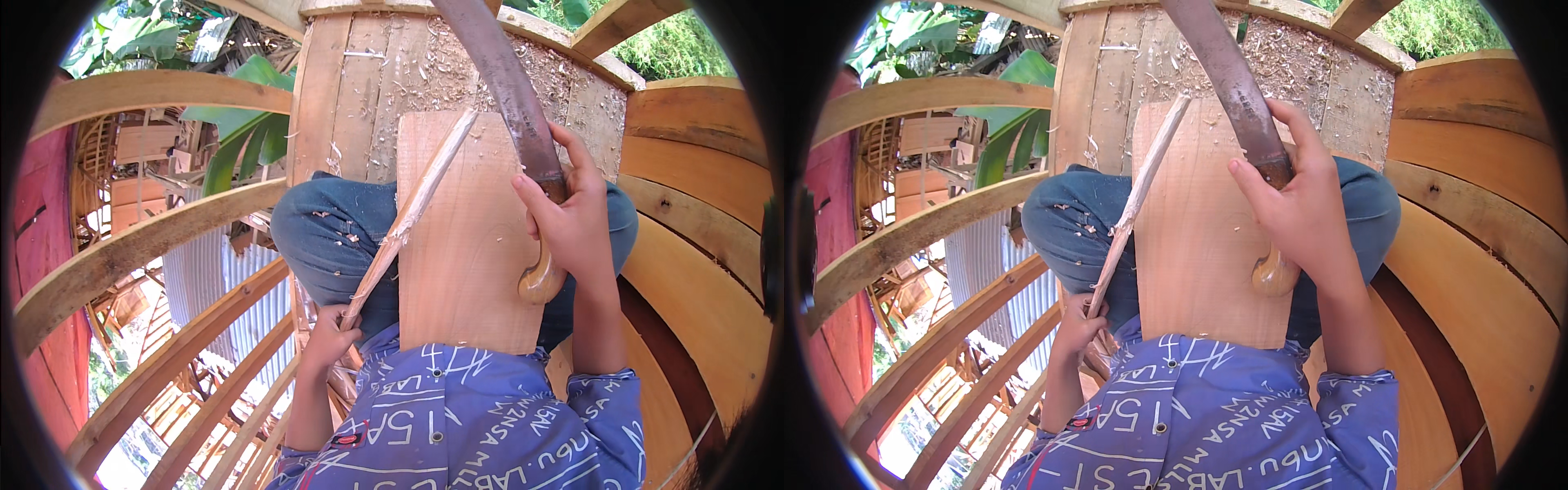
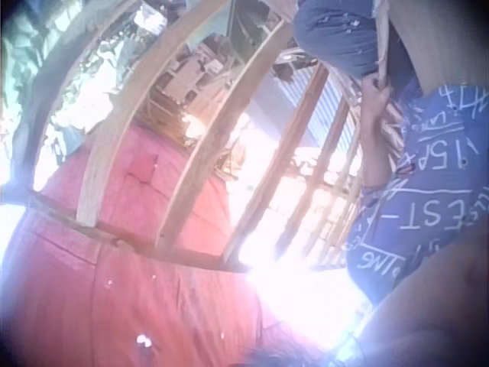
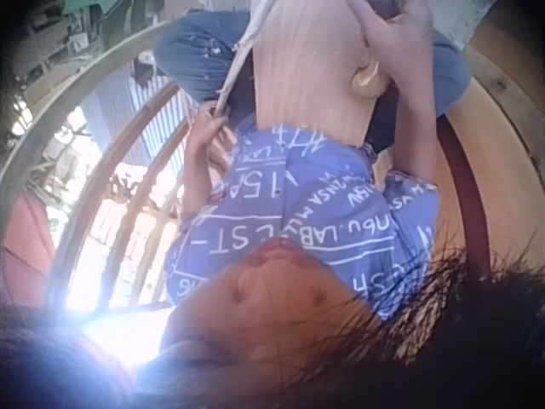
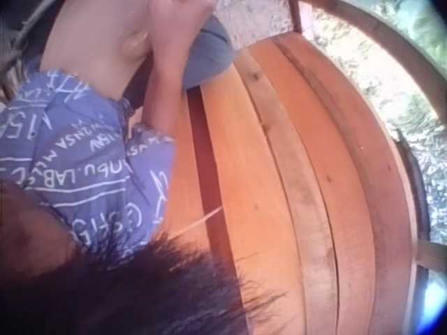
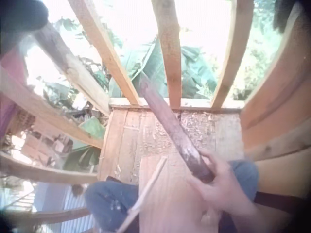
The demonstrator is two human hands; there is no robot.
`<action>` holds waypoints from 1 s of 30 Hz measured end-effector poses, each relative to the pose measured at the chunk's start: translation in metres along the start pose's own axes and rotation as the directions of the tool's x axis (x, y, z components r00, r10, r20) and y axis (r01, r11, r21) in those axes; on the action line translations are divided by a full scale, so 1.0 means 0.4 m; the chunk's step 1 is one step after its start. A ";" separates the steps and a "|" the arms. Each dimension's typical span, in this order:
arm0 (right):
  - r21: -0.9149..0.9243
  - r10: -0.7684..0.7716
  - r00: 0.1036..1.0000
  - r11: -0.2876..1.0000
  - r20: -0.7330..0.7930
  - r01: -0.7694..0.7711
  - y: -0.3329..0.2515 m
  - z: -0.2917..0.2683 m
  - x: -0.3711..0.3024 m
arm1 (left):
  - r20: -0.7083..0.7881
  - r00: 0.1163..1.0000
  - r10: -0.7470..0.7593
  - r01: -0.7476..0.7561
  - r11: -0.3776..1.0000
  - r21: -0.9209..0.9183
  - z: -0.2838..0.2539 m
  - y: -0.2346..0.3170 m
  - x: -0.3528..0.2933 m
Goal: The person sits cross-legged on a wooden platform and uses a curved blade to shave and shape a rectangular piece of wood. They hold the wood steady with their left hand while repeatedly drawing the blade along its surface to remove thin strips of material.
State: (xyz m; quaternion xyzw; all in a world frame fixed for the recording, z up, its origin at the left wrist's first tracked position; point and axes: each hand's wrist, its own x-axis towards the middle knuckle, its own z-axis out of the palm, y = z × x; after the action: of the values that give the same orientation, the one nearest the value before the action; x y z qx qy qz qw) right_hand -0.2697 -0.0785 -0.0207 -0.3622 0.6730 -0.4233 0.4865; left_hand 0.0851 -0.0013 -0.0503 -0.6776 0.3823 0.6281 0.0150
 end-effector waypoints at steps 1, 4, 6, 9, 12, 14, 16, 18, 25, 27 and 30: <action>-0.005 -0.031 1.000 1.000 -0.008 0.031 0.005 -0.012 0.023 | 0.058 0.997 -0.044 0.047 0.998 -0.051 -0.009 0.022 0.001; 0.050 -0.068 0.998 0.996 0.015 0.067 0.043 -0.029 0.080 | 0.186 0.979 -0.087 0.092 0.996 -0.017 -0.046 0.026 0.014; 0.193 -0.019 0.997 0.981 0.075 0.004 0.075 -0.043 0.106 | 0.212 0.970 -0.117 0.130 0.990 -0.045 -0.048 0.029 0.006; 0.297 0.011 0.999 0.955 0.051 -0.025 0.110 -0.059 0.090 | 0.249 0.955 -0.162 0.178 0.983 -0.046 -0.054 0.047 0.008; 0.340 0.066 0.990 0.935 0.124 -0.105 0.119 -0.091 0.097 | 0.243 0.950 -0.195 0.217 0.974 -0.064 -0.058 0.052 0.012; 0.313 0.039 0.994 0.947 0.106 -0.071 0.119 -0.094 0.099 | 0.249 0.944 -0.217 0.243 0.967 -0.077 -0.064 0.046 0.013; 0.242 -0.053 0.998 0.969 0.047 0.040 0.124 -0.092 0.098 | 0.248 0.942 -0.226 0.248 0.967 -0.059 -0.058 0.049 0.013; 0.252 -0.054 0.997 0.967 0.052 0.039 0.118 -0.100 0.093 | 0.234 0.945 -0.231 0.246 0.969 -0.038 -0.059 0.050 0.009; 0.106 -0.342 0.940 0.935 0.010 0.340 0.106 -0.098 0.072 | 0.072 0.990 -0.118 0.119 0.993 -0.020 -0.008 0.055 -0.005; 0.066 -0.398 0.917 0.916 0.041 0.395 0.094 -0.096 0.056 | 0.011 0.995 -0.097 0.097 0.995 0.024 0.006 0.060 -0.011; 0.001 -0.518 0.852 0.855 0.080 0.519 0.073 -0.087 0.025 | -0.046 0.998 -0.040 0.044 0.993 0.111 0.018 0.066 -0.018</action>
State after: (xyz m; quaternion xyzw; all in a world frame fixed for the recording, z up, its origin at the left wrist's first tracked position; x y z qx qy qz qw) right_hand -0.3080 -0.0689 -0.0452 -0.5512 0.5355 -0.5175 0.3764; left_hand 0.0655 -0.0127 -0.0334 -0.6971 0.4029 0.5902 0.0579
